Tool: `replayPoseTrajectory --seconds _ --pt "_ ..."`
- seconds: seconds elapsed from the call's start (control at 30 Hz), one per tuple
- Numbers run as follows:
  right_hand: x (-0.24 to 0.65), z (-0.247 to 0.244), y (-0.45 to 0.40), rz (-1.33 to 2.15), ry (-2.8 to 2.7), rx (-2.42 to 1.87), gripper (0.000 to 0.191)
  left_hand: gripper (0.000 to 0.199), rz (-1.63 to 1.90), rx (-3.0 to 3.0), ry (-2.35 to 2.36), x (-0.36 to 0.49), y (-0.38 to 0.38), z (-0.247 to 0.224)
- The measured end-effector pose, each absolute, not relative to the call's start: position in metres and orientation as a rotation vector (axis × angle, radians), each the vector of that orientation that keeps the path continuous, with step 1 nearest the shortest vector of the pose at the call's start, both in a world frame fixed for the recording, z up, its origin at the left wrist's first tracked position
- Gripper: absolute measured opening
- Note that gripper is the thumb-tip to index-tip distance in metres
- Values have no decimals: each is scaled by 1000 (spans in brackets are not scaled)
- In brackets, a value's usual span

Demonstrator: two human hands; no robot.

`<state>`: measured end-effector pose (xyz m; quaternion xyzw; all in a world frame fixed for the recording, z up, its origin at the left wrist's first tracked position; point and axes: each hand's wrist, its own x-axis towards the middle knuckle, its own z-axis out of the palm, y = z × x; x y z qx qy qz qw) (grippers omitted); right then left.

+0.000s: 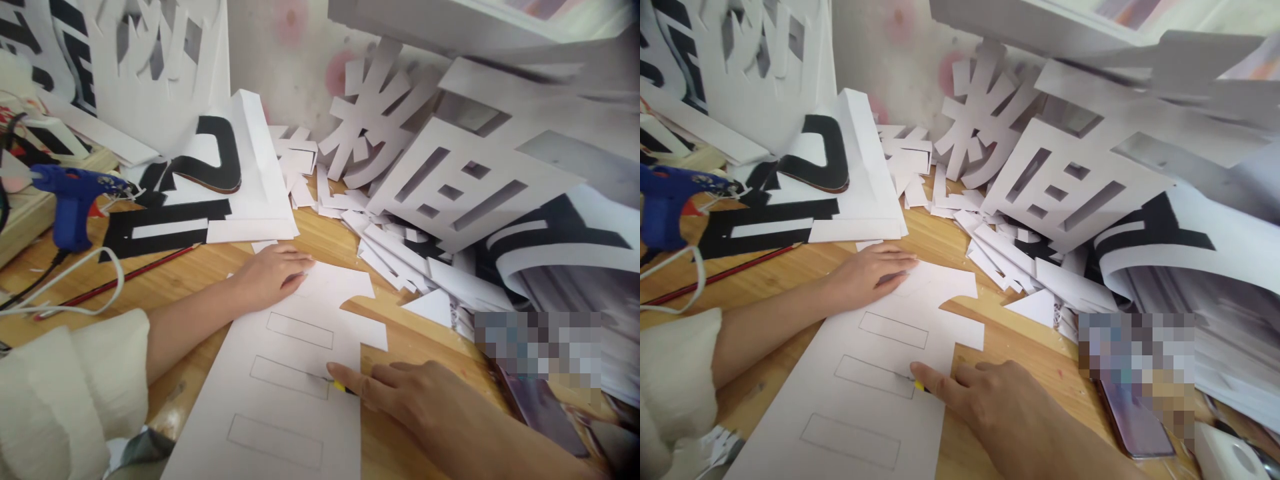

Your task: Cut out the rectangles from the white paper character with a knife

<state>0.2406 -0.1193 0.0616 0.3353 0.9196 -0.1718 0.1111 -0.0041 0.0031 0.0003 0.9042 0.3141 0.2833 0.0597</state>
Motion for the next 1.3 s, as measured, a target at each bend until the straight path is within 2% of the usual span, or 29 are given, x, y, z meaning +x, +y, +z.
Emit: replayPoseTrajectory --seconds 0.33,0.53,0.77,1.0,1.3 --pt "248 61 -122 -440 2728 969 76 27 838 2761 959 -4 3 1" --pt "252 61 -124 -288 2734 914 91 27 820 2760 968 -5 3 1" --pt "247 75 -124 -115 2667 819 97 27 822 2768 961 -5 3 1" --pt "238 88 -124 -6 2625 803 87 27 843 2769 943 -4 3 1" --pt "233 94 -126 -35 2608 849 84 27 837 2790 945 -4 3 0"
